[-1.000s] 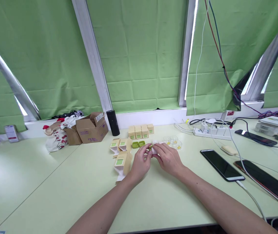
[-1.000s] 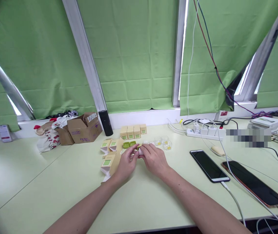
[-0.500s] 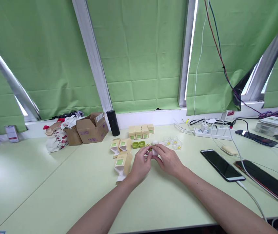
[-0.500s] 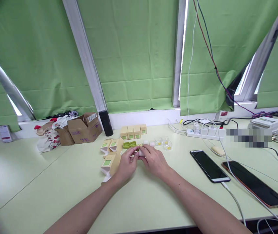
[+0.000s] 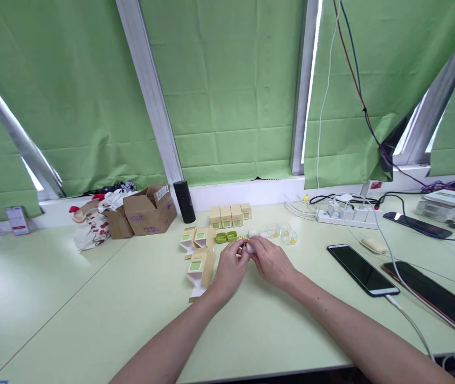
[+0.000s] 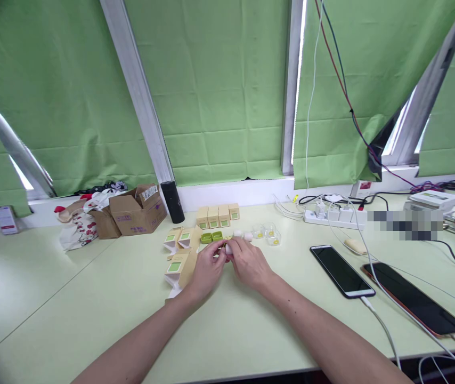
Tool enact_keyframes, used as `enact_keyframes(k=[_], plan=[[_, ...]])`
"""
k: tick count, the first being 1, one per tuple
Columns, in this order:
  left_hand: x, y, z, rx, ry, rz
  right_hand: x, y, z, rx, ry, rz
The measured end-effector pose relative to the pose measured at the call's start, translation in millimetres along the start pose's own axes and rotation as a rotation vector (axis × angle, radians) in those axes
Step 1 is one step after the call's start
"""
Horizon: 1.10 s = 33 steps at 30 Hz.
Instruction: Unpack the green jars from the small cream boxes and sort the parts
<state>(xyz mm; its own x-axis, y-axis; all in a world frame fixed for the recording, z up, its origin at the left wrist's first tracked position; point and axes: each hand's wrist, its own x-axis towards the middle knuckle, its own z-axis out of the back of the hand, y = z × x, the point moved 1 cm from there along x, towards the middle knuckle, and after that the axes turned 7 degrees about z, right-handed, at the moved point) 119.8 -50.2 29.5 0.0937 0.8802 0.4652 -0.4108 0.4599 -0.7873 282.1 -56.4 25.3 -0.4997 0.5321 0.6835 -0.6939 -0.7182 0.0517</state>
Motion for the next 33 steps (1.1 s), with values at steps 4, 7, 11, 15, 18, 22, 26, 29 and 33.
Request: enact_keyframes(k=[4, 7, 11, 15, 18, 22, 26, 29, 33], plan=[[0.7, -1.1, 0.4, 0.005, 0.015, 0.033, 1.9, 2.0, -1.7, -0.008, 0.012, -0.031], [1.0, -1.9, 0.3, -0.006, 0.036, 0.063, 2.5, 2.2, -3.2, 0.009, 0.007, -0.047], [1.7, -3.6, 0.7, 0.005, 0.028, 0.07, 3.7, 3.3, -4.1, 0.001, 0.02, -0.058], [2.4, -6.3, 1.9, 0.035, 0.008, 0.076, 5.5, 6.2, -3.8, -0.007, 0.017, -0.078], [2.7, -6.7, 1.8, 0.042, -0.003, 0.084, 6.5, 8.1, -3.6, -0.002, 0.004, -0.095], [2.7, -2.7, 1.1, -0.007, 0.005, 0.103, 5.4, 5.1, -5.4, 0.03, -0.013, -0.11], [1.7, 1.9, 4.9, -0.006, 0.017, 0.03, 0.8, -5.3, -8.0, 0.153, -0.083, -0.12], [-0.1, 3.5, 9.0, 0.05, 0.052, -0.047, -2.3, -11.8, -7.7, 0.359, -0.141, -0.15], [-1.9, 3.9, 10.6, 0.02, 0.11, -0.09, -3.2, -14.2, -6.3, 0.636, -0.189, -0.269]])
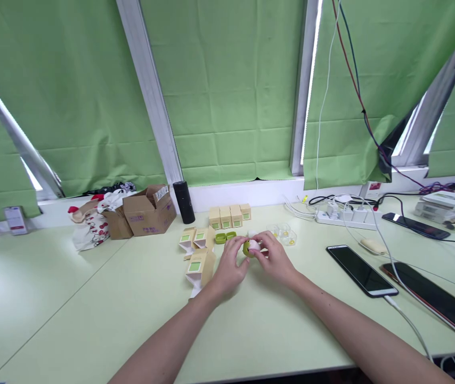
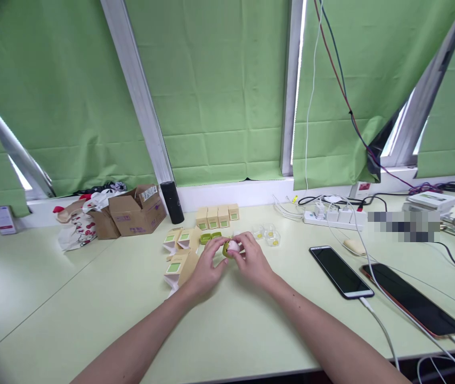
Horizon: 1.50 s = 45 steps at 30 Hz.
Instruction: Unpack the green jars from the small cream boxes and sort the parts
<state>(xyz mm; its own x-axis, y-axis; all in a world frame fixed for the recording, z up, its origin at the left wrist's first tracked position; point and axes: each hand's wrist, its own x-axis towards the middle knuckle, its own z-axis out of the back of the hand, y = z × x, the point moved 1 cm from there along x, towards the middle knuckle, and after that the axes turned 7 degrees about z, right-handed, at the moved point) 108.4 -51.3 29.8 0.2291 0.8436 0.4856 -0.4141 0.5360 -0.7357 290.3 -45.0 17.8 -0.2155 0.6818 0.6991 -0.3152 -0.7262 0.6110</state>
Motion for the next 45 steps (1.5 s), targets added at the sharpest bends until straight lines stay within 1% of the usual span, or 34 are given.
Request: enact_keyframes(k=[2, 5, 7, 9, 11, 13, 15, 18, 21, 25, 28, 36, 38, 41, 45], plan=[[0.3, -0.4, -0.8, -0.051, 0.013, 0.028, 0.3, 0.0, -0.4, 0.073, -0.014, -0.056], [1.7, -2.0, -2.8, -0.115, 0.029, 0.11, 1.1, -0.6, -1.6, 0.087, -0.035, -0.092], [2.5, -2.9, -4.3, -0.15, 0.021, 0.147, 2.5, -1.3, -1.9, 0.094, -0.062, -0.109], [2.8, -2.5, -5.8, -0.185, 0.001, 0.173, 4.8, -2.5, -1.0, 0.165, -0.113, -0.155], [3.1, 0.1, -7.3, -0.224, -0.014, 0.205, 7.5, -4.1, 1.2, 0.306, -0.191, -0.235], [3.4, 4.3, -8.7, -0.275, -0.021, 0.233, 9.7, -6.1, 4.3, 0.495, -0.264, -0.333], [3.9, 8.5, -10.2, -0.341, -0.026, 0.246, 10.8, -8.0, 7.4, 0.691, -0.304, -0.434], [4.8, 11.6, -12.3, -0.441, -0.039, 0.255, 10.5, -9.6, 10.9, 0.91, -0.312, -0.553], [5.6, 10.7, -13.5, -0.512, -0.06, 0.267, 10.2, -8.3, 12.8, 0.991, -0.287, -0.584], [6.5, 9.1, -12.3, -0.54, -0.095, 0.272, 11.3, -2.3, 14.5, 1.022, -0.232, -0.541], [7.2, 9.8, -10.7, -0.525, -0.123, 0.265, 12.0, 2.4, 16.1, 1.018, -0.217, -0.52], [6.9, 10.4, -11.1, -0.509, -0.139, 0.277, 13.5, 13.2, 18.0, 0.929, -0.254, -0.417], [6.8, 9.6, -11.1, -0.509, -0.138, 0.277, 14.4, 13.5, 17.3, 0.88, -0.262, -0.4], [6.6, 8.4, -10.5, -0.498, -0.139, 0.281, 15.8, 10.2, 16.9, 0.725, -0.287, -0.376], [5.9, 8.3, -10.4, -0.487, -0.141, 0.286, 16.5, 2.2, 16.6, 0.523, -0.361, -0.314]])
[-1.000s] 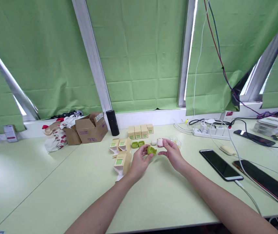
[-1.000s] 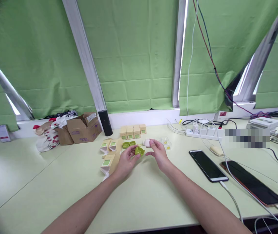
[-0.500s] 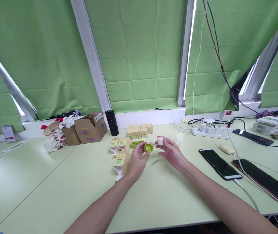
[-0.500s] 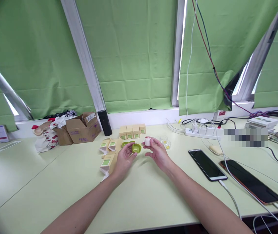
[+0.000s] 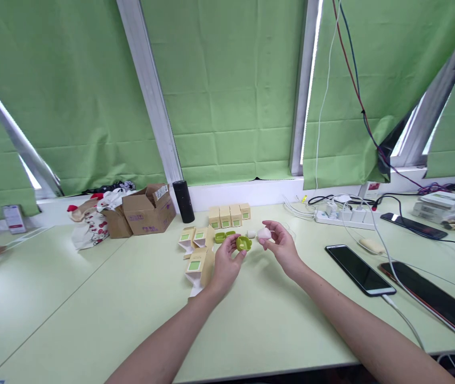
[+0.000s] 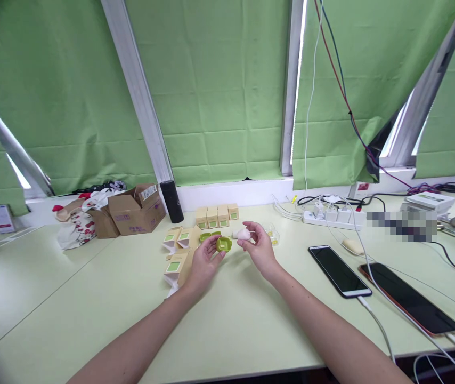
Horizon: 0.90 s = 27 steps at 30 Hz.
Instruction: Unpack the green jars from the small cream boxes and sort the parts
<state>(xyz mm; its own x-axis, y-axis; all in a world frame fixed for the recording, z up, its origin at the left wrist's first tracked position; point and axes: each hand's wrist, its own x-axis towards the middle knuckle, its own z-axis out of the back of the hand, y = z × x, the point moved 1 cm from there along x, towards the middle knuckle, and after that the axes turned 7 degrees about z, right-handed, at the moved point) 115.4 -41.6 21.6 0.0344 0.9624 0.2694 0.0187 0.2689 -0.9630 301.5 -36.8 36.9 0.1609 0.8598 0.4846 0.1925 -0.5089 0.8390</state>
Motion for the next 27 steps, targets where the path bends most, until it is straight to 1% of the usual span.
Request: enact_keyframes(k=[3, 7, 9, 11, 13, 15, 17, 19, 22, 27], plan=[[0.1, 1.3, 0.2, 0.009, 0.001, -0.003, 2.1, -7.0, 2.2, -0.042, -0.028, 0.03], [0.7, 2.1, 0.6, 0.018, -0.003, -0.002, 8.0, -15.8, 8.5, -0.132, -0.004, 0.042], [0.8, 2.0, 0.9, 0.016, -0.004, 0.002, 12.2, -17.6, 14.8, -0.231, 0.001, 0.079], [0.8, 1.8, 1.2, 0.02, -0.002, 0.003, 15.9, -17.1, 22.5, -0.4, 0.017, 0.179], [0.9, 1.8, 1.4, 0.025, -0.006, 0.003, 17.5, -15.4, 29.3, -0.628, 0.074, 0.327], [1.0, 2.0, 1.5, 0.026, -0.009, 0.002, 16.4, -14.9, 33.4, -0.879, 0.169, 0.416], [1.1, 2.3, 1.6, 0.026, -0.014, 0.001, 13.5, -16.3, 34.2, -1.118, 0.288, 0.418], [1.0, 2.7, 1.7, 0.027, -0.014, 0.0, 10.0, -18.9, 32.3, -1.295, 0.4, 0.385], [0.9, 3.6, 2.1, 0.019, -0.008, -0.005, 6.6, -22.7, 27.9, -1.413, 0.499, 0.358], [1.3, 6.5, 2.9, 0.031, -0.016, -0.011, 7.3, -27.2, 25.5, -1.468, 0.545, 0.361]])
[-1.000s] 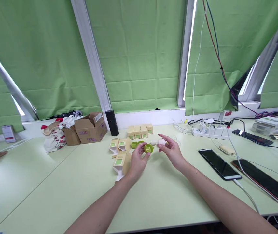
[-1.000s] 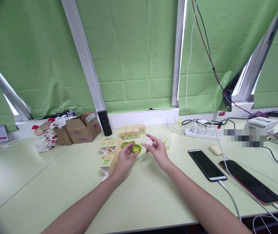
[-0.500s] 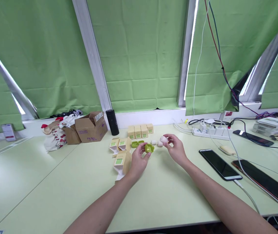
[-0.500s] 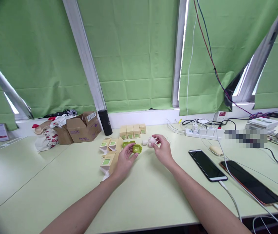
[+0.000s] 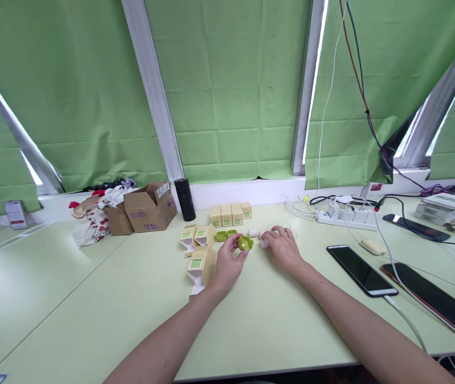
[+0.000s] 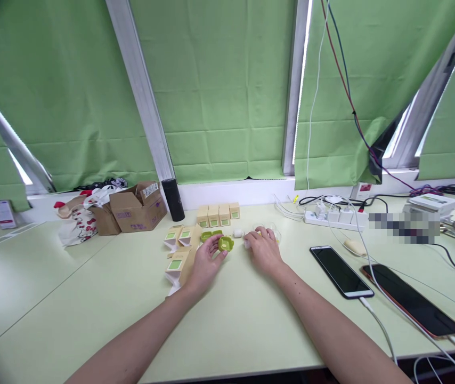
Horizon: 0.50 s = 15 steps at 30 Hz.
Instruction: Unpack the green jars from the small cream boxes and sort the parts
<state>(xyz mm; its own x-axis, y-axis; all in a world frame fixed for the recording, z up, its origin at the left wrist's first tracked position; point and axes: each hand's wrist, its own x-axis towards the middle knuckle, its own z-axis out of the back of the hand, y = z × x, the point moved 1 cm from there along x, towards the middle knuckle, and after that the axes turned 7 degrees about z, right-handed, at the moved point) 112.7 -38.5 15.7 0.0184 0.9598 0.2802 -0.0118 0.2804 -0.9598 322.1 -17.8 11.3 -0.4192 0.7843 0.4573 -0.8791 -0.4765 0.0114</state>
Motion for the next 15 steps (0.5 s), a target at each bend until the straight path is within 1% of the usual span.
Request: enact_keyframes(k=[9, 15], plan=[[0.8, 0.3, 0.2, 0.017, -0.004, 0.011, 14.0, -4.1, -7.6, -0.048, -0.013, 0.028], [0.3, -0.9, 0.4, -0.001, 0.001, 0.006, 22.2, -8.7, -13.0, -0.06, 0.019, 0.011]])
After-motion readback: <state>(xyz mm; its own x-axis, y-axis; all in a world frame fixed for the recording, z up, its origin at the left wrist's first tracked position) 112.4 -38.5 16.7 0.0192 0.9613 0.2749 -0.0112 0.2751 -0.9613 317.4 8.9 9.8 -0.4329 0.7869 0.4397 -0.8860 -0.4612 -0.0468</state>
